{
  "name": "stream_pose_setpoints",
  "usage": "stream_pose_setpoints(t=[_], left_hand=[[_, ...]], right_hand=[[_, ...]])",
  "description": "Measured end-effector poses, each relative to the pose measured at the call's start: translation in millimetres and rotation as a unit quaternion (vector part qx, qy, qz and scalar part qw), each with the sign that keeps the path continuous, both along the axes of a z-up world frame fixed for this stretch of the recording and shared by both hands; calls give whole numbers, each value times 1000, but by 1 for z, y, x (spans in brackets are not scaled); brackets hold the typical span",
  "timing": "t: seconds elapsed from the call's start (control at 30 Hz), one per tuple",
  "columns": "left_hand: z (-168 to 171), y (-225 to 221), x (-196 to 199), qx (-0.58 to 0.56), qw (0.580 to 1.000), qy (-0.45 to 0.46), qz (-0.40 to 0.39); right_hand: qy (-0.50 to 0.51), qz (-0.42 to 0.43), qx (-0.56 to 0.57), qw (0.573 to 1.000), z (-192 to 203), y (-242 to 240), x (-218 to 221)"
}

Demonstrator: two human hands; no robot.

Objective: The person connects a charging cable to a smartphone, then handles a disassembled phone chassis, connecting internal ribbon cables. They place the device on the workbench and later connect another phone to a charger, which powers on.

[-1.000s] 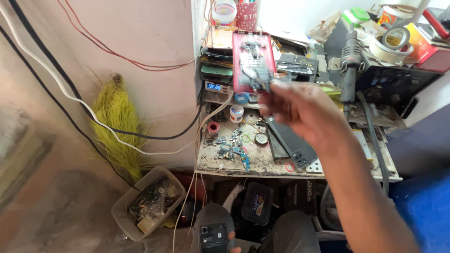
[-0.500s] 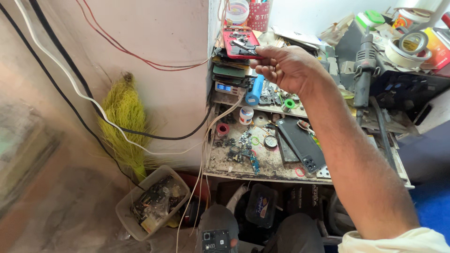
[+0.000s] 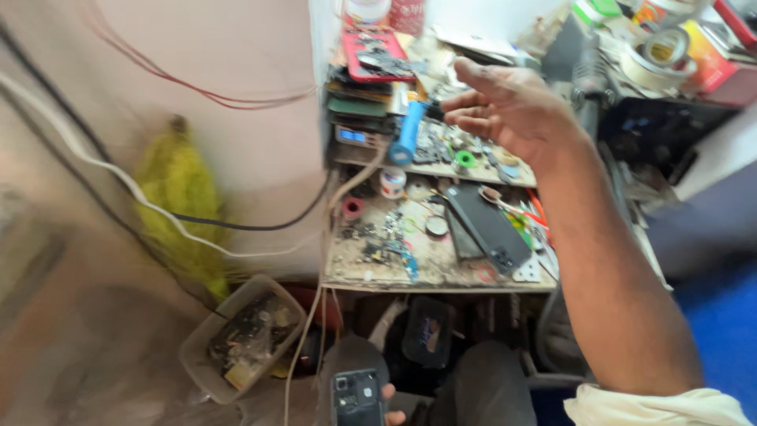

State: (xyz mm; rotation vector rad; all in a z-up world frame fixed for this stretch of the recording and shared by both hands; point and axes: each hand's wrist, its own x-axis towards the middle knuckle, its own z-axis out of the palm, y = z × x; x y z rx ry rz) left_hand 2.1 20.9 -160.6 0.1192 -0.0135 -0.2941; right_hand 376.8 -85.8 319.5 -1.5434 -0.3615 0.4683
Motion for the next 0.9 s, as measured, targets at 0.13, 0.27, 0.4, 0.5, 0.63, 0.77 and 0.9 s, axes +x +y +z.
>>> stream_pose_setpoints(t=[0.13,0.27,0.4,0.5,0.63,0.77,0.9], left_hand=[[0,-5,0,-19,999,-32,3],[17,-2,1,40,999,1,-11],[40,-11,3,73,991,104,-29],[53,-15,3,69,990,109,-60],[75,-17,3,115,986,115,-45],[97,-11,-4,133,980,138,-45],[108,-7,-6,154,978,130,-50]], right_hand=[[-192,-86,-121,970,-15,-85,-27],[-285,-162,-326,887,-52,-146,-51],[-427,-113,-444,780,-84,-169,-58],[-466,-117,-445,756,-94,-178,-67],[-435,-82,-546,712,-106,-171,-80],[-413,-42,-603,681,-121,-163,-89],[-426,-43,-615,662,-128,-164,-83]])
